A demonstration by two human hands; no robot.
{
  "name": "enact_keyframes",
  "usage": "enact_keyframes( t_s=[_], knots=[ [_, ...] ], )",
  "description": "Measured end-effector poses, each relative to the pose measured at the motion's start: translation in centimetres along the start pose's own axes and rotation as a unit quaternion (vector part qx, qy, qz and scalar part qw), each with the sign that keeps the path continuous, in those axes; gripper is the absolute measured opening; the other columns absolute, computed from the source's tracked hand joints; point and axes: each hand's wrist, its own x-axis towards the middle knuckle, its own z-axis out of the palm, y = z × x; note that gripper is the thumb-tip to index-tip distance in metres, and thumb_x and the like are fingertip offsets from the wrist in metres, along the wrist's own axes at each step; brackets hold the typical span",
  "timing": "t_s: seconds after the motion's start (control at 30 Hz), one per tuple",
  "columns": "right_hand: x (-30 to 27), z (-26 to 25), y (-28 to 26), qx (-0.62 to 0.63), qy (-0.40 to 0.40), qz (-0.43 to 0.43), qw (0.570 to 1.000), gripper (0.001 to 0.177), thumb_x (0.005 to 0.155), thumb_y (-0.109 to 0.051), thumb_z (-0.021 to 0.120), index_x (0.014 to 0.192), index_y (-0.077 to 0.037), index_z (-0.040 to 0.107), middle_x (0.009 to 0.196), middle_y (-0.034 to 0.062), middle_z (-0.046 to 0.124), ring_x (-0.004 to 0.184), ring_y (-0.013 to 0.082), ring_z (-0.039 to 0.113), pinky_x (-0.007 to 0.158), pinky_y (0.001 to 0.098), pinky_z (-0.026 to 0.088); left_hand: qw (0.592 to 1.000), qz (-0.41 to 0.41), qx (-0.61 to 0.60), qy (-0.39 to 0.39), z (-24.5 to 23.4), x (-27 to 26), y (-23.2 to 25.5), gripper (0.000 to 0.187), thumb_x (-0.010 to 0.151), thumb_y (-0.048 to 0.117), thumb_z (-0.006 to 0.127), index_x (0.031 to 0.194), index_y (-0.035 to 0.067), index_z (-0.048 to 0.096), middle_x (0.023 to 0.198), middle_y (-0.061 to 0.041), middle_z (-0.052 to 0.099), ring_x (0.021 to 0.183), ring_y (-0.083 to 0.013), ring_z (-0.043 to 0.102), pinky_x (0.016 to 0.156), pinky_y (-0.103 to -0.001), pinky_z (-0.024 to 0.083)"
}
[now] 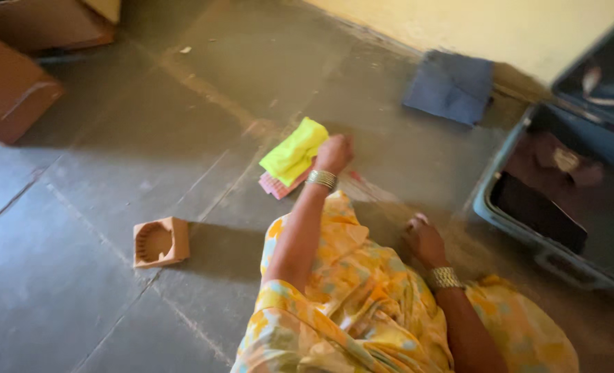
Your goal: The person sits on the floor and folds several garments, including a purple shirt, dark trousers, a yellow cloth, jeans, and a pink checkered cloth. They place each folded item into an open suitcase and close the lid at the end.
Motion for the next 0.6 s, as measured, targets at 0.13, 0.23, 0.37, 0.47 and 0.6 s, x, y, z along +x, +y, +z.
enact_keyframes(
  t_s=[0.13, 0.23, 0.37, 0.47, 0.6],
  knots=[
    [0.7, 1.8, 1.2, -0.047, -0.039, -0.004, 0.998, 0.06, 0.079, -0.03, 0.076, 0.133, -0.011, 0.057, 0.148, 0.0216, 0.048, 0.135, 0.0391, 0.047, 0.111, 0.0466, 0.042, 0.991, -0.117, 0.039, 0.053, -6.1, 0.1, -8.6, 0.034, 0.074, 0.012, 0.077, 0.107, 0.014, 0.069, 0.099, -0.016, 0.072, 0.092, -0.0373, 0.07, 0.078, -0.049, 0.056],
    [0.8, 2.7, 1.9, 0.001, -0.01, 0.01, 1.0, 0.056, 0.079, -0.031, 0.078, 0.13, -0.014, 0.062, 0.15, 0.0221, 0.047, 0.137, 0.0403, 0.046, 0.111, 0.0475, 0.04, 0.95, -0.274, 0.146, -0.018, -8.5, -1.9, -11.7, 0.062, 0.061, 0.031, 0.095, 0.114, 0.012, 0.069, 0.119, -0.012, 0.068, 0.114, -0.0327, 0.063, 0.092, -0.048, 0.052],
    [0.8, 3.0, 2.4, 0.004, -0.013, 0.017, 1.0, 0.048, 0.084, -0.032, 0.075, 0.127, -0.013, 0.064, 0.151, 0.0209, 0.049, 0.135, 0.0395, 0.049, 0.111, 0.0475, 0.041, 0.935, -0.296, 0.188, -0.055, -7.7, -2.5, -12.4, 0.06, 0.065, 0.031, 0.086, 0.12, 0.018, 0.068, 0.135, -0.011, 0.06, 0.13, -0.0346, 0.053, 0.097, -0.059, 0.043],
    [1.4, 2.8, 2.4, 0.015, -0.019, 0.041, 0.999, 0.043, 0.085, -0.03, 0.074, 0.124, -0.012, 0.066, 0.15, 0.0199, 0.051, 0.132, 0.0397, 0.051, 0.109, 0.048, 0.043, 0.935, -0.266, 0.233, -0.027, -6.6, -1.7, -12.5, 0.021, 0.093, 0.023, 0.061, 0.106, 0.02, 0.077, 0.126, -0.008, 0.069, 0.124, -0.0304, 0.06, 0.101, -0.06, 0.041],
    [1.1, 2.4, 1.9, 0.03, -0.002, 0.042, 0.999, 0.035, 0.087, -0.026, 0.071, 0.119, -0.012, 0.067, 0.136, 0.0178, 0.061, 0.125, 0.0382, 0.058, 0.106, 0.046, 0.047, 0.966, -0.22, 0.138, 0.018, -6.4, -1.1, -11.9, 0.021, 0.091, 0.022, 0.06, 0.104, 0.017, 0.077, 0.108, -0.013, 0.073, 0.107, -0.0318, 0.067, 0.1, -0.06, 0.042]
  ],
)
